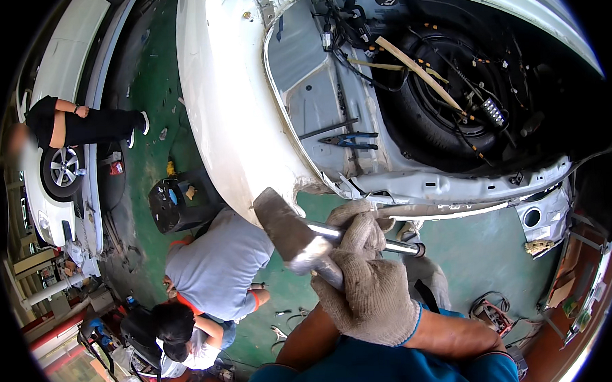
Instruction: The person uses a hammer and a metal dolly to flatten and smooth a damaged section of a white car hood. They repeatedly strike the metal while supporting it from the underside, gradually reducing the dent.
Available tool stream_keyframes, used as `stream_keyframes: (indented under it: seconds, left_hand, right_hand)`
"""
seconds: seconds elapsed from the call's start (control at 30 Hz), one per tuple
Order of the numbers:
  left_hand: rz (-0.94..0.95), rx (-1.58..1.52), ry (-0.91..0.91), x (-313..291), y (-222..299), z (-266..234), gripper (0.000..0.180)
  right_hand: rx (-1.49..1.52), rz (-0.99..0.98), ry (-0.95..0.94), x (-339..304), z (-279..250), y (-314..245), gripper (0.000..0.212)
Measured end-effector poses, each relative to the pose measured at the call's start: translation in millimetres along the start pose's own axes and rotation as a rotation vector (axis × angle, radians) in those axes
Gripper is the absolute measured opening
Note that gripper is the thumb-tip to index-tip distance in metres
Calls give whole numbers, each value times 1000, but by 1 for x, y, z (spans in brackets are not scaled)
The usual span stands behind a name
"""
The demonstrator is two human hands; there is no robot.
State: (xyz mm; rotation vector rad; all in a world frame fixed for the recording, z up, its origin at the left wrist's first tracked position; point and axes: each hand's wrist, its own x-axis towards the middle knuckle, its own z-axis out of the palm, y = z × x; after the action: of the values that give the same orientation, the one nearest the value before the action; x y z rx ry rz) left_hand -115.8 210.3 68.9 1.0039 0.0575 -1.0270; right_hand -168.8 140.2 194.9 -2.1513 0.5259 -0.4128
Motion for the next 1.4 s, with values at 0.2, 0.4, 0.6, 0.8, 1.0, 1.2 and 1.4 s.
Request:
stream_keyframes:
  seconds: [0.2, 0.4, 0.6, 0.8, 1.0, 1.2, 1.4]
  left_hand:
    - [126, -53, -168, 5, 2, 4, 37]
    - [30, -132, -94, 3, 26, 24, 28]
    - [106, -41, 48, 2, 14, 31, 26]
    - [351, 521, -65, 16, -11, 0, 27]
    - [18, -69, 140, 5, 13, 30, 24]
    - [254, 426, 50, 9, -20, -13, 31]
    - [185, 353, 73, 6, -13, 35, 27]
  right_hand:
    - [-31, 10, -16, 0, 0, 2, 40]
    - [-232, -142, -111, 3, -6, 3, 38]
    - [-296, -90, -148, 4, -20, 0, 33]
    - [568, 313, -72, -21, -34, 20, 37]
    - [1089, 757, -195, -15, -46, 19, 50]
    - [1167, 763, -220, -26, -53, 32, 46]
    - [1079, 831, -130, -37, -78, 46, 54]
